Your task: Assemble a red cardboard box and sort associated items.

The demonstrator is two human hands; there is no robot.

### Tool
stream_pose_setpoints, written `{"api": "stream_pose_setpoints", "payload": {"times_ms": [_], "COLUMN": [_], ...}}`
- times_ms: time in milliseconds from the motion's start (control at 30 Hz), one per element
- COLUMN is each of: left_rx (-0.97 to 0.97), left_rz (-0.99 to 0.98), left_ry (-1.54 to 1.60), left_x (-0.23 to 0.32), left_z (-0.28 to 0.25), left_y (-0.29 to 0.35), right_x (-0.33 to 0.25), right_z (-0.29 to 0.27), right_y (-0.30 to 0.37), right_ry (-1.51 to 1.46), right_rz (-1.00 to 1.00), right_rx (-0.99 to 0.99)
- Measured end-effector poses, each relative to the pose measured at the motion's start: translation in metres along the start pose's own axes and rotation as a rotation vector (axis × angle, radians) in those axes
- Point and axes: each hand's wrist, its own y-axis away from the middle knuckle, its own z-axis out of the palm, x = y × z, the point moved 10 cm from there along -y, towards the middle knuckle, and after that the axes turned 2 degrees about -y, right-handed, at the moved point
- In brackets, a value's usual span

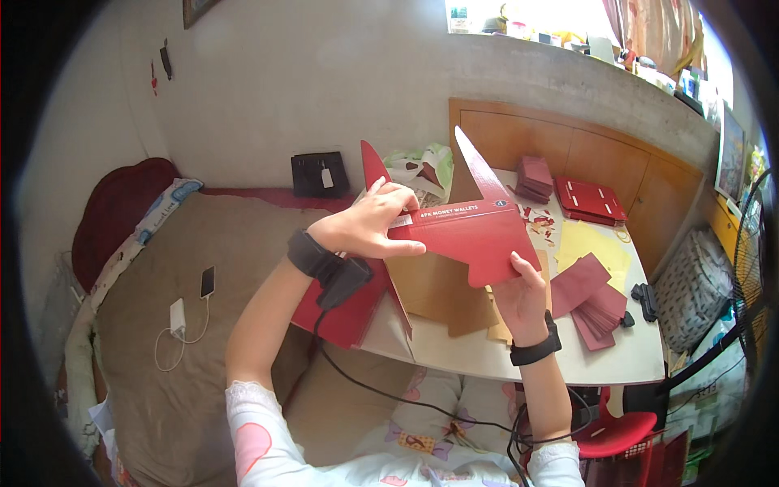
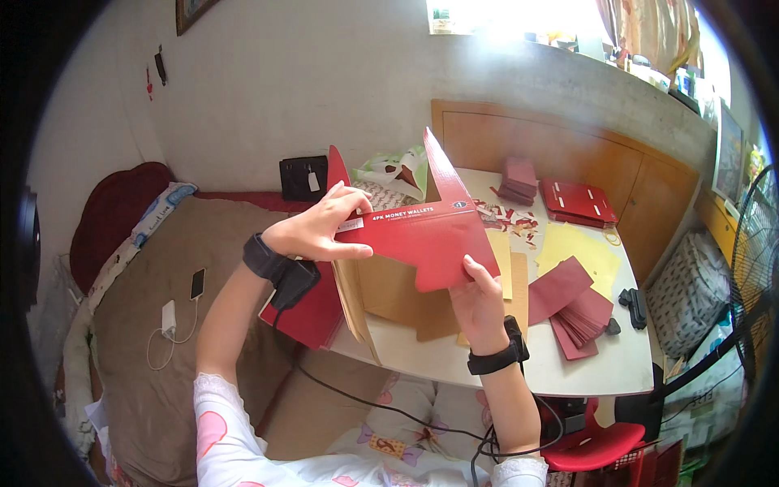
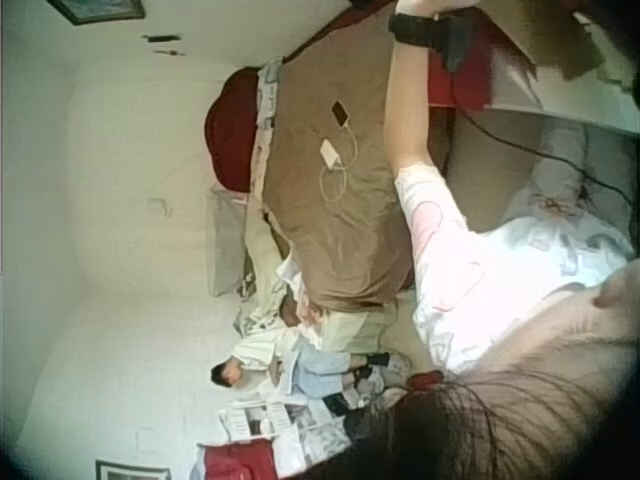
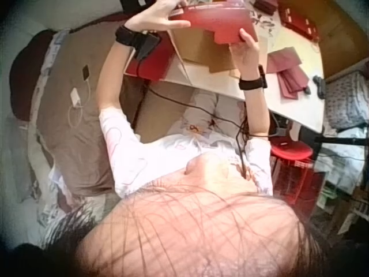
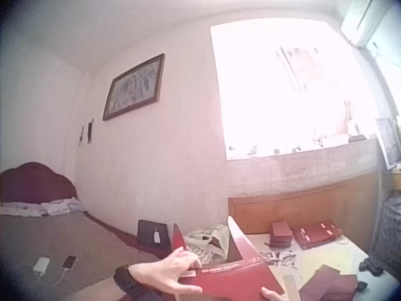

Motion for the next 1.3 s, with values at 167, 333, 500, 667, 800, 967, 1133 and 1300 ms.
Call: {"api": "stream_pose_setpoints", "payload": {"times_ms": [167,333,500,667,800,967,1133,1300], "left_rx": [-0.104,-0.106,-0.142,-0.161,-0.197,-0.188,-0.102,-0.087], "left_rz": [-0.005,0.019,-0.007,-0.055,-0.08,-0.056,-0.038,-0.047], "left_ry": [-0.071,-0.137,-0.11,-0.094,-0.11,-0.046,0.015,-0.022], "left_x": [0.003,0.002,0.004,0.001,-0.002,0.002,0.003,0.008], "left_z": [0.015,0.021,0.02,0.019,0.016,0.014,0.013,0.013], "left_y": [0.0,-0.004,-0.006,-0.006,-0.008,-0.009,-0.009,-0.016], "right_x": [0.006,0.007,0.017,0.012,0.018,0.03,0.042,0.058], "right_z": [0.005,0.011,0.001,0.004,0.004,0.003,-0.002,-0.012], "right_y": [0.005,0.01,0.011,0.008,0.006,0.003,-0.011,-0.031], "right_ry": [-0.107,-0.143,-0.237,-0.143,-0.188,-0.354,-0.412,-0.516], "right_rz": [0.06,0.094,0.079,0.066,0.071,0.088,0.027,0.011], "right_rx": [-0.019,-0.036,0.056,0.07,0.055,0.029,-0.032,-0.029]}}
